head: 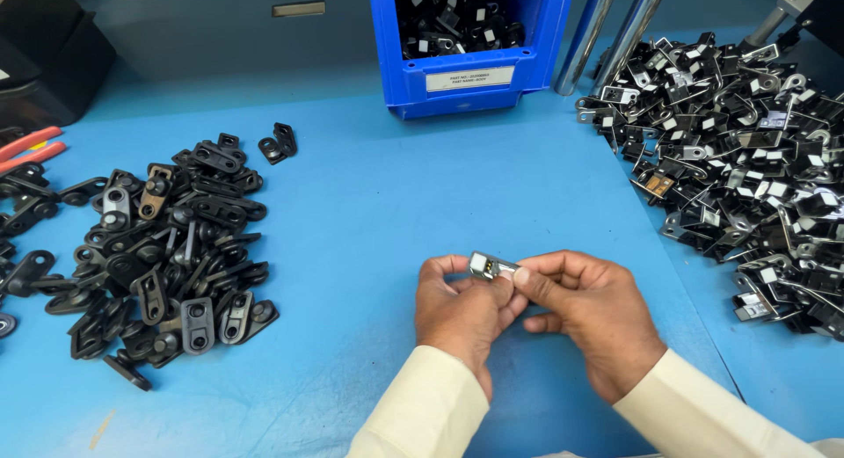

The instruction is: The person repeatedly picks a black plastic housing and a metal electrical terminal, inserts the terminal into the housing, and places the assembled unit into a blue bin. The process is repeated continuously with both hands manipulating the parts on a blue workbench.

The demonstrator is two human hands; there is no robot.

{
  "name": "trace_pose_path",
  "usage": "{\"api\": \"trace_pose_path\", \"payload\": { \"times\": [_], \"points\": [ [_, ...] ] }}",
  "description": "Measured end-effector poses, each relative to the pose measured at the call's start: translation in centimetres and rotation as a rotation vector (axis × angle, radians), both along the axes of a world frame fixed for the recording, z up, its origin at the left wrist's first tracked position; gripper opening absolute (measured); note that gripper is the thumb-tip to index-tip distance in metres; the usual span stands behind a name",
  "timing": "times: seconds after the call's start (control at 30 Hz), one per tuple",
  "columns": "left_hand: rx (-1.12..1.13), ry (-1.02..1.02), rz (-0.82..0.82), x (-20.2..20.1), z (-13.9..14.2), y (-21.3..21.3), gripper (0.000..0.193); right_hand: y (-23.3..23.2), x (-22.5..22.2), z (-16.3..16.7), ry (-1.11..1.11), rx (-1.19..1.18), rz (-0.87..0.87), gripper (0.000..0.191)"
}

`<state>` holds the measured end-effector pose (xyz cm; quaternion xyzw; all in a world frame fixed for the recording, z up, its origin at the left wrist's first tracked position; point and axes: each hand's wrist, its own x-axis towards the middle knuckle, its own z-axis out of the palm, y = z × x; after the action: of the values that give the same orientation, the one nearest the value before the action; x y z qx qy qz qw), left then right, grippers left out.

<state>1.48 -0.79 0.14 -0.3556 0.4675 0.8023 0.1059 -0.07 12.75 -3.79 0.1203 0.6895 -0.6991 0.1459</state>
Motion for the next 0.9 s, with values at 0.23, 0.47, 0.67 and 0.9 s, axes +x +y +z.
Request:
{"api": "trace_pose_path", "payload": {
  "times": [0.23, 0.47, 0.67, 0.9],
  "points": [
    [-0.145, 0.141, -0.305, 0.5, 0.0, -1.9, 0.055, 2.2, -2.0, 0.3, -0.047, 0.091, 0.139, 0.019],
    [-0.135, 0.129, -0.230, 0.1, -0.3, -1.2, 0.033, 2.2, -1.5, -0.4, -0.208, -0.114, 0.048, 0.016],
    [-0.286, 0.137, -0.109, 0.4, -0.1, 0.2, 0.032, 0.5, -1.7, -0.8, -0.002, -0.006, -0.152, 0.010],
    [-0.159, 0.161, -0.072, 0.1, -0.6, 0.0, 0.029, -1.4, 0.1, 1.3, 0.343, 0.354, -0.128, 0.023]
  ]
}}
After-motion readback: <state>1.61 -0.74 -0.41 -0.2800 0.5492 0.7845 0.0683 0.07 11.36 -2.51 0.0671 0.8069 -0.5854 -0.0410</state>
